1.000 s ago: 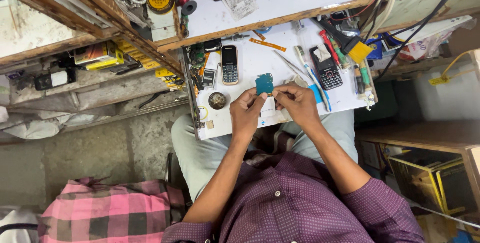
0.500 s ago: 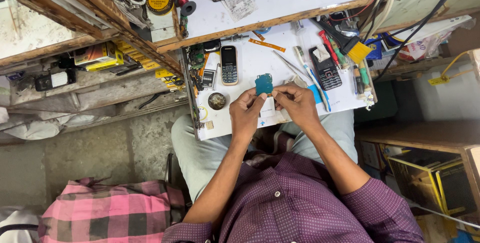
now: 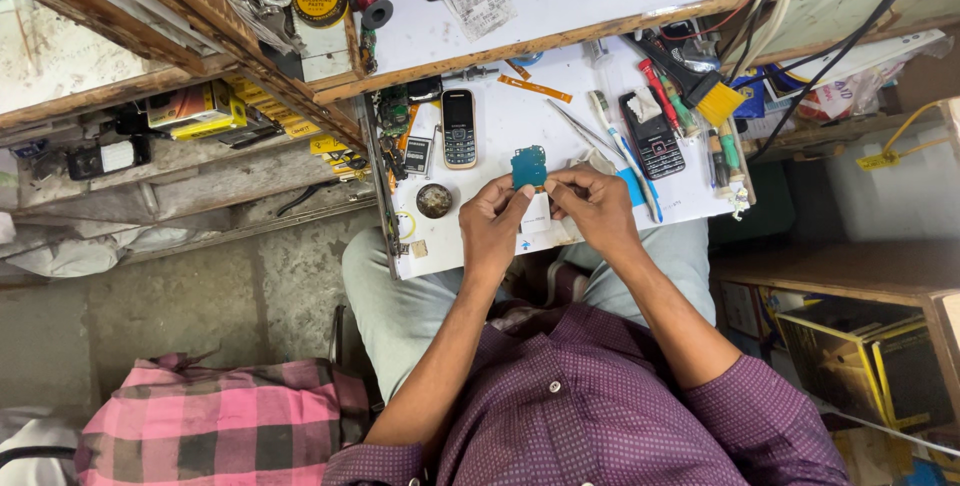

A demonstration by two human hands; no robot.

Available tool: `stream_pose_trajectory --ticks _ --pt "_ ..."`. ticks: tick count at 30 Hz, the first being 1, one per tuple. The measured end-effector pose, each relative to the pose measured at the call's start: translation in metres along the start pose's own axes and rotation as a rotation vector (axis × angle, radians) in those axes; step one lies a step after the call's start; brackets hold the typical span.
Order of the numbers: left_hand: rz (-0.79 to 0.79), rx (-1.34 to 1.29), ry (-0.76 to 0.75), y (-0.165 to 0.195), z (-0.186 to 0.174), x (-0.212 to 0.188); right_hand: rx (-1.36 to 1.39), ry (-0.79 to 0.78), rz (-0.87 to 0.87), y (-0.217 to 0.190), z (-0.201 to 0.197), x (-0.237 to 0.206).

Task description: The person sits at a cluttered repair workbench and solders a small teal circuit board, holding the board with one hand while using a yellow soldering iron with the other. They reposition the board, work on its edges, and set it down on the bench between soldering passes.

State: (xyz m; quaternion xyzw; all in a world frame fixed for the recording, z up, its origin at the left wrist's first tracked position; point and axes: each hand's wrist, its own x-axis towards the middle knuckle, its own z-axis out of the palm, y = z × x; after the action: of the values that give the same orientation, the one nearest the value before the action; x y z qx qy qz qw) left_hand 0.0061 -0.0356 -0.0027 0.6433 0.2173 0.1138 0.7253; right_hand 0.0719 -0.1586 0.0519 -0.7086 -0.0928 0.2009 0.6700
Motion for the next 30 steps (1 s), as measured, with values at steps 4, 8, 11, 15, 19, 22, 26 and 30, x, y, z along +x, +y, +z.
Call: stream_pose_trajectory --ticks 4,8,11,15,19,22,26,30 --pt "0.006 -0.014 -0.002 0.0000 0.0002 0.0000 -0.011 0.002 0.008 0.0000 0.0001 0.0001" --pt "-0.016 0.018 0.004 0.0012 -0.0002 -0.0011 -0.035 0.000 -0.008 -0.0009 0.0002 -0.0002" --pt "-0.020 0.001 0.000 0.0017 -0.0003 -0.0006 -0.029 -0.003 -0.007 -0.0015 0.0004 -0.0007" --pt "0.007 0.000 -0.001 0.0012 0.0001 -0.0006 -0.026 -0.004 -0.004 -0.0019 0.0003 -0.0007" --pt "0.013 -0.020 -0.005 0.0005 0.0003 -0.0005 -0.032 -0.001 -0.004 -0.0019 0.0002 -0.0006" --pt "0.012 -0.031 -0.008 0.0002 0.0004 -0.0004 -0.025 0.002 0.004 -0.0018 0.0003 -0.0004" --pt "0.016 -0.032 -0.009 0.0004 0.0002 -0.0004 -0.025 0.003 0.005 -0.0018 0.0006 -0.0004" --pt "-0.005 -0.013 0.001 0.0008 0.0002 -0.0010 -0.033 0.002 -0.004 -0.0022 0.0008 -0.0003"
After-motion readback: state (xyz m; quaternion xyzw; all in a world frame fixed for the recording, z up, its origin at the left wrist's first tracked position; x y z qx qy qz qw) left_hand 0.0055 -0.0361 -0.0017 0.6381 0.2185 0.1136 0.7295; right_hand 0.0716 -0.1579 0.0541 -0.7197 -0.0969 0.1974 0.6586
